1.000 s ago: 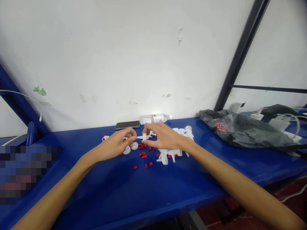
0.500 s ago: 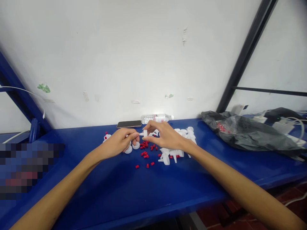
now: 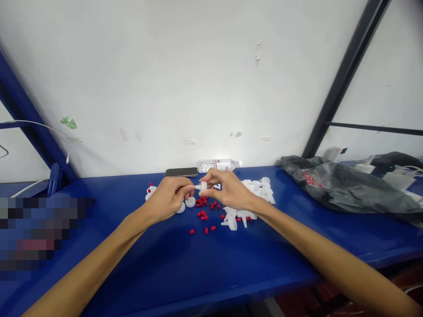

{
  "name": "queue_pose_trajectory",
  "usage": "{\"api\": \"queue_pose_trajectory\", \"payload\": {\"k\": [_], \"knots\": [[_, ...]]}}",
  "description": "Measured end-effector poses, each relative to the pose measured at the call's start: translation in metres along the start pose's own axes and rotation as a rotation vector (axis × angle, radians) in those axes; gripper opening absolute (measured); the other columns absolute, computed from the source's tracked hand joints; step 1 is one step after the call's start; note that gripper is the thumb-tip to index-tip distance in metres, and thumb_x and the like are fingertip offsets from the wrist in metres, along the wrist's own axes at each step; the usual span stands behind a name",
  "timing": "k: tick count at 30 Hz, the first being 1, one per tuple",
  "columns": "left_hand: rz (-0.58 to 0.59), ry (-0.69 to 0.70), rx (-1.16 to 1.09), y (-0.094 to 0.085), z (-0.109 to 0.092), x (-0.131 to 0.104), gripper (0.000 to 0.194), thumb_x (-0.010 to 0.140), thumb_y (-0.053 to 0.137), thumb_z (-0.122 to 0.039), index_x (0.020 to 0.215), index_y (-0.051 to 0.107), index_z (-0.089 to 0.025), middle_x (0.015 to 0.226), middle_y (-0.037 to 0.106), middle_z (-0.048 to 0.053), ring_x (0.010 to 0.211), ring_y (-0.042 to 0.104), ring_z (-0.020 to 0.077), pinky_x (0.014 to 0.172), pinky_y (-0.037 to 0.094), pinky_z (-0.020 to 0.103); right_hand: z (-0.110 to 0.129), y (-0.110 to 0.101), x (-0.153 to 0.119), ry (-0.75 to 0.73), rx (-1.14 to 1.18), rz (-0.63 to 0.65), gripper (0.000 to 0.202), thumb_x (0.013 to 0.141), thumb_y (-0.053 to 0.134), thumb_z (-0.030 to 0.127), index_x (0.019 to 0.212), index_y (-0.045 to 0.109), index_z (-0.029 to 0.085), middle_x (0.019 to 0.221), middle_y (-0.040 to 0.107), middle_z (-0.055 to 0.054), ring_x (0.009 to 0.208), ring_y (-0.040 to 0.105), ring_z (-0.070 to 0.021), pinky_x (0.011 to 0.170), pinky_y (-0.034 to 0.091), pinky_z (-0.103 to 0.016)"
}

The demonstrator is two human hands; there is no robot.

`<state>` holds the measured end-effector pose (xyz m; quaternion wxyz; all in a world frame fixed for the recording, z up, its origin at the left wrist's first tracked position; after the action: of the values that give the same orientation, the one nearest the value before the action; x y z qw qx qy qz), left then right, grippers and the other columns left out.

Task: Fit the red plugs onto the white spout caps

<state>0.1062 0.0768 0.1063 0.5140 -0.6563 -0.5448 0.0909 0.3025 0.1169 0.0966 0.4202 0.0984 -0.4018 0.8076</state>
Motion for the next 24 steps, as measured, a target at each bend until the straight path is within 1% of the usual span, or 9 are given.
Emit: {"api": "queue_pose_trajectory", "payload": {"k": [3, 6, 10, 12, 14, 16, 18, 20, 24], "knots": [[-0.004, 0.003, -0.003, -0.001, 0.000, 0.001, 0.033, 0.096, 0.044, -0.026, 0.073, 0.067, -0.016, 0.068, 0.067, 0.000, 0.060, 0.055, 0.0117, 0.059, 0.038, 0.024, 0.000, 0.000, 0.001, 0.018, 0.028, 0.022, 0.022, 0.088, 0.069, 0.036, 0.099, 0.057, 0.022, 0.089, 0.074, -0.003, 0.084, 0.071, -0.0205, 0.078, 0.052, -0.035], [-0.046, -0.025, 0.025, -0.005, -0.002, 0.003, 0.036, 0.097, 0.045, -0.032, 0.073, 0.066, -0.017, 0.068, 0.068, -0.001, 0.058, 0.054, 0.0120, 0.059, 0.037, 0.025, 0.002, 0.001, 0.001, 0.028, 0.038, -0.012, 0.025, 0.089, 0.067, 0.041, 0.101, 0.056, 0.022, 0.087, 0.074, -0.002, 0.084, 0.071, -0.0198, 0.077, 0.052, -0.034], [-0.096, -0.104, 0.089, -0.010, 0.002, 0.006, 0.031, 0.096, 0.048, -0.037, 0.091, 0.073, -0.021, 0.086, 0.074, 0.000, 0.065, 0.058, 0.0141, 0.064, 0.041, 0.028, 0.002, 0.004, 0.001, -0.006, -0.116, -0.048, 0.025, 0.095, 0.060, 0.043, 0.110, 0.061, 0.023, 0.103, 0.075, -0.004, 0.098, 0.071, -0.0199, 0.083, 0.052, -0.034], [-0.131, -0.147, 0.142, -0.012, 0.009, 0.006, 0.030, 0.095, 0.049, -0.039, 0.098, 0.074, -0.023, 0.093, 0.074, 0.001, 0.072, 0.061, 0.0166, 0.067, 0.043, 0.030, -0.001, 0.003, 0.001, -0.026, -0.253, -0.070, 0.025, 0.099, 0.053, 0.039, 0.116, 0.062, 0.024, 0.109, 0.075, -0.005, 0.101, 0.070, -0.0203, 0.084, 0.051, -0.035], [-0.144, -0.175, 0.205, -0.012, 0.019, 0.006, 0.031, 0.095, 0.049, -0.041, 0.100, 0.074, -0.023, 0.098, 0.074, 0.002, 0.080, 0.062, 0.0193, 0.070, 0.044, 0.032, -0.005, 0.001, 0.001, -0.033, -0.396, -0.100, 0.024, 0.101, 0.049, 0.035, 0.117, 0.062, 0.022, 0.103, 0.076, -0.006, 0.094, 0.070, -0.0208, 0.082, 0.050, -0.036], [-0.124, -0.189, 0.262, -0.010, 0.031, 0.006, 0.031, 0.095, 0.048, -0.042, 0.100, 0.074, -0.025, 0.101, 0.073, 0.003, 0.087, 0.062, 0.0215, 0.074, 0.044, 0.033, -0.009, -0.002, 0.001, -0.034, -0.501, -0.124, 0.023, 0.101, 0.048, 0.031, 0.112, 0.064, 0.020, 0.096, 0.076, -0.005, 0.086, 0.070, -0.0208, 0.079, 0.049, -0.036], [-0.083, -0.188, 0.304, -0.004, 0.042, 0.005, 0.032, 0.096, 0.045, -0.042, 0.099, 0.074, -0.027, 0.102, 0.073, 0.002, 0.093, 0.062, 0.0233, 0.077, 0.045, 0.035, -0.012, -0.004, 0.001, -0.032, -0.570, -0.131, 0.022, 0.100, 0.047, 0.027, 0.110, 0.065, 0.019, 0.094, 0.075, -0.006, 0.086, 0.069, -0.0211, 0.079, 0.048, -0.035], [-0.039, -0.174, 0.330, 0.003, 0.049, 0.005, 0.033, 0.097, 0.044, -0.041, 0.098, 0.074, -0.028, 0.102, 0.073, 0.002, 0.095, 0.061, 0.0245, 0.079, 0.045, 0.036, -0.015, -0.004, 0.001, -0.040, -0.626, -0.105, 0.024, 0.099, 0.047, 0.026, 0.111, 0.067, 0.019, 0.099, 0.075, -0.007, 0.092, 0.068, -0.0227, 0.082, 0.047, -0.037], [0.001, -0.162, 0.352, 0.016, 0.055, 0.006, 0.034, 0.096, 0.042, -0.038, 0.101, 0.074, -0.026, 0.105, 0.073, 0.003, 0.097, 0.061, 0.0255, 0.081, 0.046, 0.037, -0.025, 0.002, -0.002, -0.086, -0.692, 0.047, 0.027, 0.098, 0.048, 0.023, 0.114, 0.070, 0.022, 0.112, 0.073, -0.007, 0.103, 0.065, -0.0245, 0.089, 0.045, -0.040]]}}
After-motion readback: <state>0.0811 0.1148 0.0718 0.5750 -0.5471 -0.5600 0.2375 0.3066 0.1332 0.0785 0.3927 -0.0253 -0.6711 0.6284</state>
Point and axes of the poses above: each hand's wrist, its own x-axis towards the middle knuckle, its own y-axis out of the palm, z = x × y, the point moved 2 cm from there along x, towards the middle knuckle
